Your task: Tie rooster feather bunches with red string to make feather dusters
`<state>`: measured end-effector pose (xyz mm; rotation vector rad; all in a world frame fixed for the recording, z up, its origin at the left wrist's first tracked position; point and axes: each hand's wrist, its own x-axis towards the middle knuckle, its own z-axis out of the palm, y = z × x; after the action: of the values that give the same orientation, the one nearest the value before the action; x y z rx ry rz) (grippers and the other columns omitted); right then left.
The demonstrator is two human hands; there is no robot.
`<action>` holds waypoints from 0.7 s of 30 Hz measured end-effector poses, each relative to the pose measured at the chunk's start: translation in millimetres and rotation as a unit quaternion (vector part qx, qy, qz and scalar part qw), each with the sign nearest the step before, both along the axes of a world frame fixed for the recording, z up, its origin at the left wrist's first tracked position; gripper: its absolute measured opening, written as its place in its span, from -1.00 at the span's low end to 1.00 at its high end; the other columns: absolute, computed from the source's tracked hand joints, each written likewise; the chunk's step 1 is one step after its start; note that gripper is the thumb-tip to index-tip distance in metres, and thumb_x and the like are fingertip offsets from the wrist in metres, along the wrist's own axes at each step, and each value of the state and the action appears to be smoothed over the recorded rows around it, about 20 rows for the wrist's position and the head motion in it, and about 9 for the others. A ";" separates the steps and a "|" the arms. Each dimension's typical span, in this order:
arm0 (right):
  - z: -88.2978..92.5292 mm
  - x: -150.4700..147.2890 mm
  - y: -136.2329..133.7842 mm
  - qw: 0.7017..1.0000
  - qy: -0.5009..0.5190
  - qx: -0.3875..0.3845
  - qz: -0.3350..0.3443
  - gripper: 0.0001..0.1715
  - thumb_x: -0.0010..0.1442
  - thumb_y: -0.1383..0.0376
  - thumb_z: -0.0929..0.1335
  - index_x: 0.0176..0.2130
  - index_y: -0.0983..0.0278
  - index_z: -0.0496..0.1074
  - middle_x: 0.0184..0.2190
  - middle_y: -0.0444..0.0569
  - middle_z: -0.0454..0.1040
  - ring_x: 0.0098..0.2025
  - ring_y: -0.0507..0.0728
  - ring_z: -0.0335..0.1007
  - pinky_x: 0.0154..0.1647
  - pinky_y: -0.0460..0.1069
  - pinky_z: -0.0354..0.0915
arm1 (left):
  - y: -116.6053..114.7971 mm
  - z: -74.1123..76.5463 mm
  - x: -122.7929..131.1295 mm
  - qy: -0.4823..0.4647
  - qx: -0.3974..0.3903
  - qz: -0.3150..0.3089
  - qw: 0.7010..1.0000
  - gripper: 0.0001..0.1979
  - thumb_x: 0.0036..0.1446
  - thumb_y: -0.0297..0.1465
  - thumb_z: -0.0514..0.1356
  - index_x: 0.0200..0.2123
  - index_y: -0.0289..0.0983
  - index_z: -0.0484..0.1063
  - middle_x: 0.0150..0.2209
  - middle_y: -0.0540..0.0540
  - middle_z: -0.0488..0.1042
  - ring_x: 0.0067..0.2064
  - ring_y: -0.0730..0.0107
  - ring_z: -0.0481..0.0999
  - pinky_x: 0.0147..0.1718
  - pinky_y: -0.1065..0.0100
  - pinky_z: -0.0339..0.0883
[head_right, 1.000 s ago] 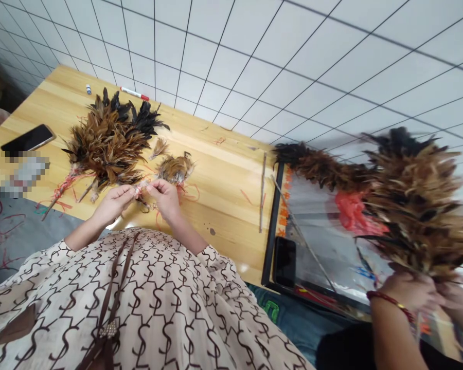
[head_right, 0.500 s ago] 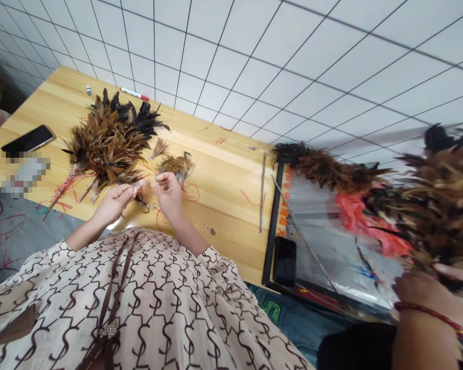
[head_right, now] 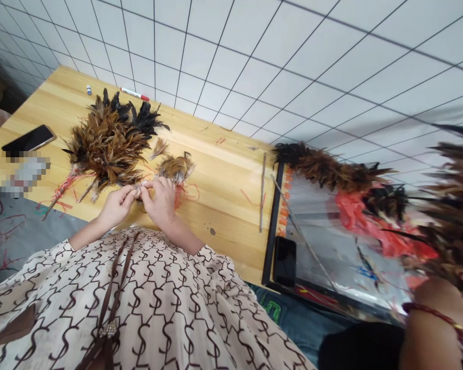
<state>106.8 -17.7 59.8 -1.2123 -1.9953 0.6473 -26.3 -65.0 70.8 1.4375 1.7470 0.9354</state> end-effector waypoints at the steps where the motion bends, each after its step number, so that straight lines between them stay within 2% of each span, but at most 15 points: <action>1: -0.4 0.3 0.2 1.000 -0.003 0.001 -0.001 -0.85 0.17 0.25 0.29 -0.42 0.22 0.39 -0.37 -0.05 0.42 -0.24 0.13 0.27 -0.15 0.06 0.15 | -0.3 0.1 0.4 0.015 0.002 -0.003 1.000 -0.80 0.10 -0.34 0.04 -0.54 -0.23 0.29 -0.57 0.01 0.32 -0.50 0.42 0.28 -0.43 0.39 0.15; 7: -1.1 2.4 -0.5 0.996 -0.076 0.049 0.005 -0.82 0.19 0.28 0.26 -0.41 0.23 0.39 -0.38 -0.01 0.43 -0.23 0.16 0.23 -0.16 0.08 0.10 | -0.4 1.6 3.7 0.071 0.009 -0.019 0.997 -0.79 0.09 -0.36 0.06 -0.57 -0.23 0.28 -0.60 0.01 0.29 -0.53 0.42 0.25 -0.45 0.39 0.10; 13: 0.5 5.2 3.3 0.982 -0.154 0.108 0.020 -0.82 0.20 0.32 0.23 -0.40 0.26 0.37 -0.35 0.03 0.42 -0.21 0.19 0.20 -0.14 0.10 0.06 | 1.4 4.5 3.5 0.016 -0.016 -0.029 0.999 -0.77 0.09 -0.36 0.03 -0.60 -0.23 0.20 -0.62 0.05 0.25 -0.53 0.46 0.24 -0.47 0.42 0.11; 17: -0.2 10.8 13.9 0.981 -0.159 0.106 -0.023 -0.87 0.15 0.35 0.25 -0.43 0.25 0.34 -0.36 0.03 0.41 -0.21 0.19 0.21 -0.14 0.10 0.07 | 1.3 8.8 3.1 -0.019 -0.044 -0.030 0.998 -0.77 0.08 -0.33 0.01 -0.58 -0.24 0.22 -0.61 0.05 0.27 -0.50 0.45 0.27 -0.45 0.44 0.16; 21: -3.7 19.6 27.5 0.989 -0.106 0.060 -0.085 -0.88 0.08 0.39 0.25 -0.48 0.23 0.28 -0.43 -0.03 0.38 -0.27 0.15 0.23 -0.16 0.08 0.11 | 1.2 10.4 2.5 -0.054 -0.059 -0.023 0.997 -0.77 0.06 -0.31 0.02 -0.59 -0.25 0.25 -0.61 0.06 0.30 -0.49 0.45 0.28 -0.42 0.43 0.20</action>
<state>126.4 9.9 56.1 -1.4070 -2.0411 0.3202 -23.8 -63.8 81.2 1.3222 1.6559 0.8554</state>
